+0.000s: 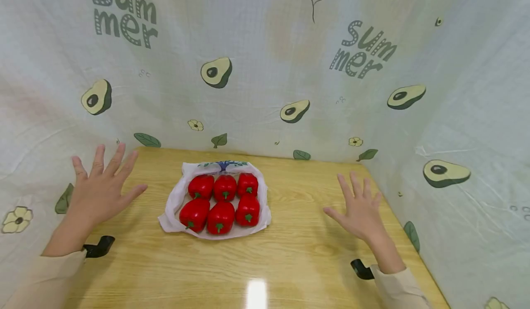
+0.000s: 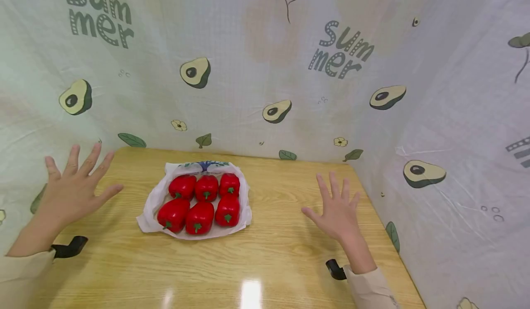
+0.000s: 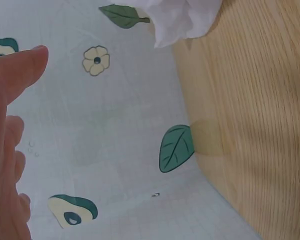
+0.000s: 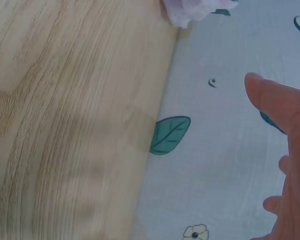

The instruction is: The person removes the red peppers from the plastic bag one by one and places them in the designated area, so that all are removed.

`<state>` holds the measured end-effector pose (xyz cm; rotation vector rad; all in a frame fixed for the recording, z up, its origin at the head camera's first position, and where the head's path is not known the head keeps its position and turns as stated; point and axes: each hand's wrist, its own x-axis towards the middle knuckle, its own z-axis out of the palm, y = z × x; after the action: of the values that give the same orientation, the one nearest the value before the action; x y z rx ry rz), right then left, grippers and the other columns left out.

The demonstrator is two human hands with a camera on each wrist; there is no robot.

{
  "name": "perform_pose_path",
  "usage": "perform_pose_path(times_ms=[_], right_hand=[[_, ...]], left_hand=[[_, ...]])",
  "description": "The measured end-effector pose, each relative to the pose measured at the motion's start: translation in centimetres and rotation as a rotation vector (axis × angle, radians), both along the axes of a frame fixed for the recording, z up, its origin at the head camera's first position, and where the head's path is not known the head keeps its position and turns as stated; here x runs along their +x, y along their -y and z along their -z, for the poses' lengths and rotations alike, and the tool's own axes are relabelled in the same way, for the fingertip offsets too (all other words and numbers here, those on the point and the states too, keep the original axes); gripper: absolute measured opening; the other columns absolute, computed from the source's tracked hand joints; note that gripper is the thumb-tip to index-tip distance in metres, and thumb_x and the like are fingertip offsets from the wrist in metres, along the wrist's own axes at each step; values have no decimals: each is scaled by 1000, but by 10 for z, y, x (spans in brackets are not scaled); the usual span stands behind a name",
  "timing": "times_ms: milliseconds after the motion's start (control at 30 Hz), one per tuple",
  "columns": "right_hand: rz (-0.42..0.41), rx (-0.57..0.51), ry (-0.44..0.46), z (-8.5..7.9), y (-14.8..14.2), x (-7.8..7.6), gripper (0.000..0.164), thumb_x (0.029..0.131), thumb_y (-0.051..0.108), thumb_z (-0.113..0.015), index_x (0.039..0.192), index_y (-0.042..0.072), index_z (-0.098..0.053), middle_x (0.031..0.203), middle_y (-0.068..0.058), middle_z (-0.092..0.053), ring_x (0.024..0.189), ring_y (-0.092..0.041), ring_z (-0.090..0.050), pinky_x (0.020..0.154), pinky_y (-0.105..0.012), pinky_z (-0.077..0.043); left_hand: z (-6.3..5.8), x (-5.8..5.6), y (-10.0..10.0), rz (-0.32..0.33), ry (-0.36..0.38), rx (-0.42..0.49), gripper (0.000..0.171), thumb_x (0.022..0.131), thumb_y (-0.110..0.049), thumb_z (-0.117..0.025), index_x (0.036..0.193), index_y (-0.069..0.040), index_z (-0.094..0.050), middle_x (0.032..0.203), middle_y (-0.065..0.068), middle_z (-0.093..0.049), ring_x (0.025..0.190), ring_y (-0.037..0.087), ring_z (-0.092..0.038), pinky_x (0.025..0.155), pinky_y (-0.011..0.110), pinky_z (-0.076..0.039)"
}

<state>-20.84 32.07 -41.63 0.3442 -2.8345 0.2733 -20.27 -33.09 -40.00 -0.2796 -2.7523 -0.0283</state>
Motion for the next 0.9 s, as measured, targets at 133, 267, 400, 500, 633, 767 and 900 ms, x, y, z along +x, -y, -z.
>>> perform_pose_path(times_ms=[133, 267, 400, 500, 633, 767, 900], right_hand=[[2, 3, 21, -2, 8, -1, 107, 95, 67, -68, 173, 23, -9, 178, -21, -3, 155, -63, 0, 105, -93, -5], [-7, -2, 34, -5, 17, -2, 106, 95, 67, -68, 172, 22, -11, 177, -20, -4, 156, -62, 1, 107, -92, -5], [-23, 0, 36, -8, 27, -4, 106, 95, 67, -68, 172, 21, -12, 177, -21, -5, 157, -60, 1, 109, -91, -5], [-29, 1, 34, -8, 33, -7, 106, 94, 67, -69, 172, 22, -12, 177, -21, -6, 158, -59, 0, 110, -90, -4], [-37, 0, 39, -7, 40, -10, 106, 94, 66, -70, 172, 23, -13, 178, -19, -5, 158, -58, 0, 110, -90, -4], [-56, -3, 43, -4, 45, -13, 106, 94, 65, -70, 173, 24, -11, 178, -17, -3, 159, -57, 0, 111, -90, -5], [-80, -16, 45, -3, 51, -14, 105, 94, 61, -73, 172, 24, -13, 178, -19, -7, 159, -56, -2, 111, -89, -10]], left_hand=[[2, -2, -3, 16, -8, 21, 99, 101, -61, -62, 172, -25, -4, 179, 11, 5, 160, 44, 22, 114, 80, 19], [4, -4, -5, 31, -11, 46, 99, 101, -60, -62, 172, -23, -5, 178, 13, 4, 160, 45, 20, 115, 82, 13], [5, -6, -7, 44, -1, 75, 99, 101, -59, -62, 172, -22, -3, 178, 18, 1, 160, 47, 18, 115, 83, 10], [6, -8, -9, 61, -1, 95, 99, 102, -59, -62, 172, -21, -3, 177, 21, -2, 160, 49, 14, 116, 84, 6], [9, -11, -11, 89, -5, 135, 97, 103, -57, -62, 172, -19, -6, 177, 22, -3, 160, 52, 9, 118, 83, -1], [13, -14, -14, 104, 19, 201, 97, 103, -55, -63, 172, -17, -7, 177, 22, -1, 160, 53, 7, 115, 83, -17], [17, -15, -20, 119, 51, 272, 98, 103, -50, -66, 172, -16, -7, 177, 19, 2, 161, 52, 0, 104, 86, -30]])
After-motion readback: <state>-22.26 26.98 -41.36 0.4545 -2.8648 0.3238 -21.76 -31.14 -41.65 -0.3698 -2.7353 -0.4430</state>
